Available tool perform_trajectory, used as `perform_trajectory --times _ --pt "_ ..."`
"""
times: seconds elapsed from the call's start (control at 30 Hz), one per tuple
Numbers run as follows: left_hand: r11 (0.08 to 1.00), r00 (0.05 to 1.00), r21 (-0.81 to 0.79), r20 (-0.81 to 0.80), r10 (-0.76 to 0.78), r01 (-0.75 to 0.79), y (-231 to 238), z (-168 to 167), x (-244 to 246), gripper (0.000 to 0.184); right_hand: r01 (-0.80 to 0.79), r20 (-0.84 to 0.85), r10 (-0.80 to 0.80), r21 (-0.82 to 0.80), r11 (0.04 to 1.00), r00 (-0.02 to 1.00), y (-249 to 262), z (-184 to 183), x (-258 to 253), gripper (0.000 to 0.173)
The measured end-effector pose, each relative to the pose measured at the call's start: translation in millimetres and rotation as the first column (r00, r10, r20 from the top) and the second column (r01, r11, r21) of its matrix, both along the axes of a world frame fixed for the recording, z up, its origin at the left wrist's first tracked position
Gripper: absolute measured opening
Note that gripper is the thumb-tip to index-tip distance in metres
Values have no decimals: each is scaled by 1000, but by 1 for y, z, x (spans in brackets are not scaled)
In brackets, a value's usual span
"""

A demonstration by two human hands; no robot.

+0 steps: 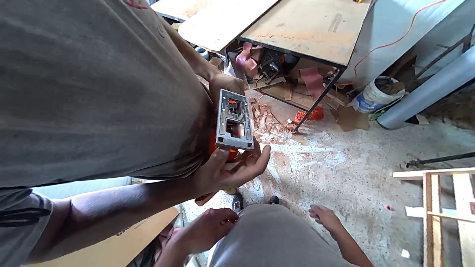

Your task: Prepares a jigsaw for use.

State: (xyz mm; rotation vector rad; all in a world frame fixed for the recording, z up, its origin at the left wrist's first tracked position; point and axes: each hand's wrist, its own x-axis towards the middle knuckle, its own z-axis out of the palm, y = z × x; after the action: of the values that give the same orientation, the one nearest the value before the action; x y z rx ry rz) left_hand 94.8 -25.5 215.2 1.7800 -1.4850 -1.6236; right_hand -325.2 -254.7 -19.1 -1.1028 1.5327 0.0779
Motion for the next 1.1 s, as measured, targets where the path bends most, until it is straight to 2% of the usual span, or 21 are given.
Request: perform_trajectory --times 0.07,0.13,0.17,0.2,0.23,0.27,0.3,0.33,0.37,0.4,0.47,0.6,0.7,0.8,0.9,1.1 --pt "951 992 -307 -122 -21 -18 8 62 10 39 -84 138 108 -168 982 985 -28 54 45 40" --pt "809 968 -580 -245 -61 -96 6 114 20 41 -117 310 235 -355 927 921 -48 124 98 37" --pt "720 962 -673 -272 -26 -171 3 133 22 38 -105 411 304 -441 892 859 -52 159 123 36" --pt "625 961 -738 -267 77 -255 -1 148 22 32 -79 506 372 -509 857 778 -52 195 147 36" --pt "515 944 -797 -207 256 -314 -9 157 19 28 -55 581 441 -562 825 685 -49 228 169 37" --pt "419 878 -852 -93 470 -315 -22 161 16 24 -42 631 495 -591 805 597 -44 258 190 40" --pt "387 756 -883 57 653 -267 -38 163 14 23 -44 661 531 -604 796 530 -38 284 207 45" --pt "428 632 -873 200 749 -232 -54 161 15 24 -78 665 568 -614 785 485 -31 306 222 53" --pt "516 560 -822 316 766 -242 -68 159 16 25 -126 658 596 -617 777 460 -24 322 235 58" --pt "603 543 -742 390 743 -293 -81 155 17 27 -176 655 610 -605 777 446 -17 332 245 61" --pt "669 558 -649 424 713 -362 -99 143 20 29 -235 690 581 -536 811 432 -5 341 261 61" --pt "569 593 -698 254 764 -435 -102 122 29 25 -117 823 338 -321 940 456 5 342 275 44" --pt "537 636 -702 155 756 -468 -98 115 30 29 -23 900 155 -160 987 408 5 334 271 38" --pt "579 705 -682 131 697 -446 -99 110 33 36 84 941 22 -54 995 337 4 315 266 35" --pt "618 762 -650 91 641 -443 -103 101 34 32 156 956 -50 5 988 289 -7 288 260 33" --pt "666 800 -680 195 568 -307 -117 91 28 29 131 953 -135 103 986 270 -24 259 248 32"
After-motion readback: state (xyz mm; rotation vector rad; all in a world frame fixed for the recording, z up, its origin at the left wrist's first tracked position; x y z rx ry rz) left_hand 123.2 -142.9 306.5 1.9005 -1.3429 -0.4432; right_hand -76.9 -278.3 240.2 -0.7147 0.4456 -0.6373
